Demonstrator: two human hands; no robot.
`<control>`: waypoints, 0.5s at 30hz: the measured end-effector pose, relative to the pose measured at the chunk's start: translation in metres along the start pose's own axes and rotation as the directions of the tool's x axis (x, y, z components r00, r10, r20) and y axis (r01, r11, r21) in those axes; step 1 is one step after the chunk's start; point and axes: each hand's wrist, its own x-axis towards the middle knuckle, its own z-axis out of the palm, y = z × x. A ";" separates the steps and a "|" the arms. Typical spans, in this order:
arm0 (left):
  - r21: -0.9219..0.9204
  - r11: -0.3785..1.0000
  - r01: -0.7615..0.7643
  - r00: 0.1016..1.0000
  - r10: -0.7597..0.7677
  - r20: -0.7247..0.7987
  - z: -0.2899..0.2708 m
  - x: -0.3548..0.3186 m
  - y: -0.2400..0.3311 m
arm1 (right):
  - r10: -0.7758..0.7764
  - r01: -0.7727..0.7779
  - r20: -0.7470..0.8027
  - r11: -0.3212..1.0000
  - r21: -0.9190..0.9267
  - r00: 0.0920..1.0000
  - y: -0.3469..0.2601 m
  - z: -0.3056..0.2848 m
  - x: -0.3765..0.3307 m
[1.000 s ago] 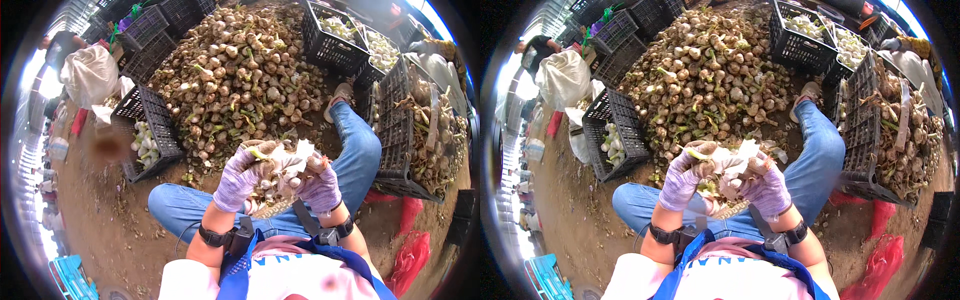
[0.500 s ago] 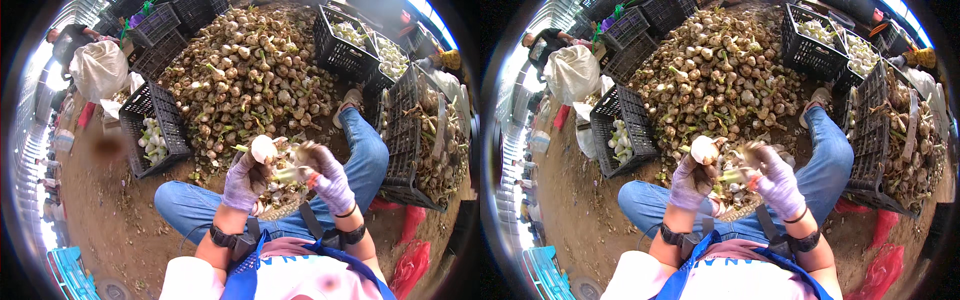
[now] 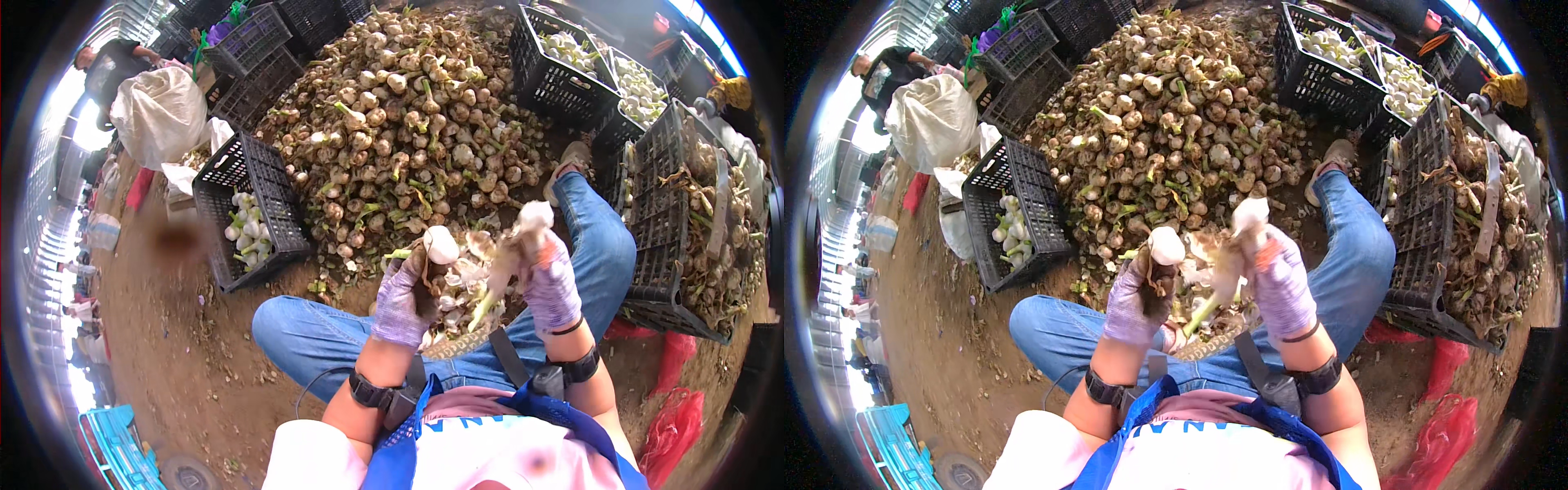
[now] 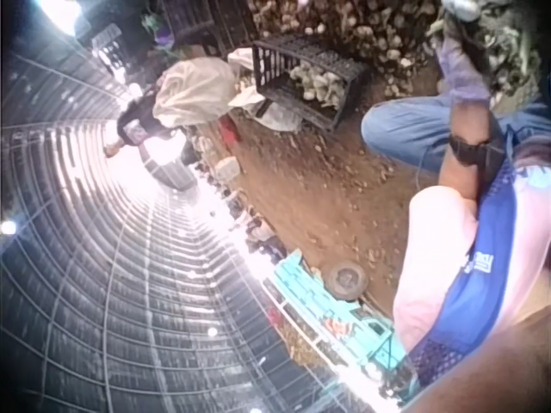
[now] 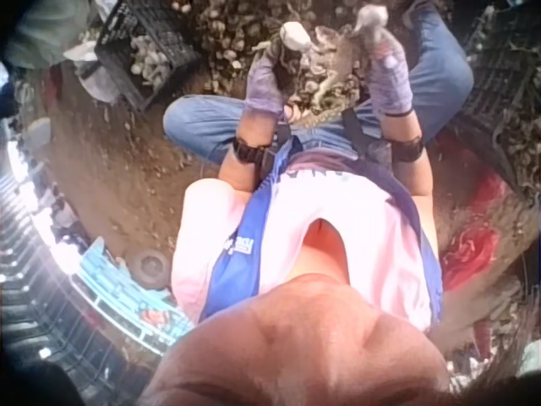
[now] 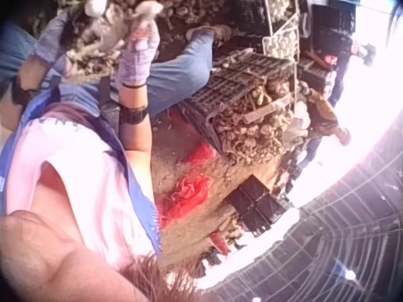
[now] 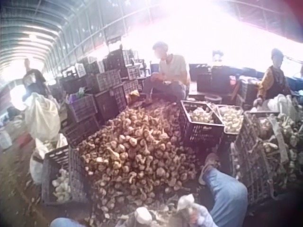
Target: Peeling and sorting garlic bulbs from a large pile into crates.
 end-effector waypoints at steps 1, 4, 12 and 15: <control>0.001 1.000 -0.002 1.000 0.002 0.006 0.001 0.000 0.001 | -0.107 0.107 0.114 0.994 0.006 0.988 0.006 -0.004 0.001; 0.107 0.988 -0.112 0.990 0.120 -0.077 0.013 0.001 -0.003 | -0.003 0.064 0.120 0.858 -0.510 0.993 0.026 -0.019 0.001; 0.663 0.705 -0.251 0.947 0.321 0.016 0.020 0.004 0.018 | -0.121 0.325 0.307 0.495 -0.806 0.944 0.064 -0.032 -0.001; 0.786 0.590 -0.183 0.950 0.311 -0.012 0.015 0.019 0.022 | -0.018 0.128 0.157 0.669 -0.732 0.987 0.078 -0.043 0.004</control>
